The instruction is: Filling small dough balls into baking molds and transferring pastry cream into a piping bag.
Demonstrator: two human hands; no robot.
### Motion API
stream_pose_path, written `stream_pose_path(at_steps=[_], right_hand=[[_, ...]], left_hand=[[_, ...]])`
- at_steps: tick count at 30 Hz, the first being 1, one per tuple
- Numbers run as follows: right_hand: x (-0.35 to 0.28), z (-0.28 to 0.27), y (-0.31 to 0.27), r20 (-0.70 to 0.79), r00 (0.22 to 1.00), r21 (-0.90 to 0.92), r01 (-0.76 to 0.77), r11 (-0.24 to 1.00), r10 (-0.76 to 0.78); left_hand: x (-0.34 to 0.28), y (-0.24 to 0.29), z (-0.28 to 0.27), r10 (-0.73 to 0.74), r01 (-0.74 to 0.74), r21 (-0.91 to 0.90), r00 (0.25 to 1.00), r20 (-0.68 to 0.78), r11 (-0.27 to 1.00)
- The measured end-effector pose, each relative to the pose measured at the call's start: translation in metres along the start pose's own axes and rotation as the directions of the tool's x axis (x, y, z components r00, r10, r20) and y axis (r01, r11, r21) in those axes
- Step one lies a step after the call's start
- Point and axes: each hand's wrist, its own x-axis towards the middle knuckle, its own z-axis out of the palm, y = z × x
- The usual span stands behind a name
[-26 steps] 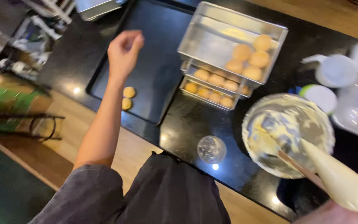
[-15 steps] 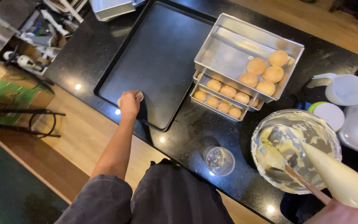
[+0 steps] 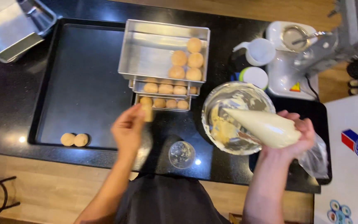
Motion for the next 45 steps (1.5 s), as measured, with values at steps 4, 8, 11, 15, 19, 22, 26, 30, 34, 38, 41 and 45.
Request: stream_pose_path(at_steps=[4, 8, 11, 15, 19, 22, 26, 30, 34, 38, 41, 45], right_hand=[[-0.035, 0.051, 0.007, -0.063, 0.996, 0.06, -0.053, 0.997, 0.057], [-0.051, 0.068, 0.003, -0.014, 1.0, -0.08, 0.007, 0.997, -0.008], [-0.057, 0.065, -0.004, 0.018, 0.999, 0.084, -0.03, 0.996, 0.029], [-0.066, 0.071, -0.013, 0.01, 0.998, 0.117, -0.066, 0.991, 0.065], [-0.071, 0.072, -0.021, 0.08, 0.997, 0.047, -0.027, 0.999, 0.023], [-0.064, 0.063, -0.023, 0.111, 0.994, -0.025, -0.022, 0.999, 0.024], [-0.06, 0.061, -0.024, 0.097, 0.995, -0.045, -0.034, 0.998, 0.039], [-0.054, 0.057, -0.023, 0.124, 0.991, -0.055, -0.037, 0.998, 0.044], [-0.048, 0.05, -0.022, 0.126, 0.991, -0.036, -0.044, 0.998, 0.048], [-0.046, 0.051, -0.019, 0.135, 0.99, -0.037, -0.035, 0.999, 0.04], [-0.047, 0.058, -0.017, 0.0, 0.999, 0.053, -0.048, 0.997, 0.048], [-0.045, 0.056, -0.013, -0.055, 0.998, 0.057, -0.029, 0.998, 0.032]], left_hand=[[-0.035, 0.049, 0.084, -0.102, 0.21, -0.328, 0.943, 0.318, 0.921], [-0.042, 0.054, 0.119, -0.171, 0.52, -0.55, 0.809, 0.562, 0.653], [-0.048, 0.063, 0.134, -0.197, 0.572, -0.514, 0.768, 0.609, 0.639], [-0.058, 0.063, 0.141, -0.191, 0.533, -0.463, 0.776, 0.601, 0.708], [-0.063, 0.078, 0.137, -0.181, 0.52, -0.385, 0.743, 0.644, 0.763], [-0.063, 0.072, 0.136, 0.073, 0.29, -0.4, 0.725, 0.685, 0.869], [-0.062, 0.064, 0.14, 0.097, 0.267, -0.404, 0.721, 0.686, 0.875], [-0.06, 0.063, 0.145, 0.082, 0.266, -0.381, 0.718, 0.692, 0.886], [-0.059, 0.061, 0.15, 0.079, 0.287, -0.391, 0.711, 0.698, 0.874], [-0.057, 0.058, 0.153, 0.078, 0.271, -0.38, 0.718, 0.692, 0.884], [-0.057, 0.058, 0.155, 0.044, 0.307, -0.366, 0.711, 0.702, 0.879], [-0.057, 0.051, 0.158, 0.061, 0.293, -0.373, 0.711, 0.701, 0.88]])
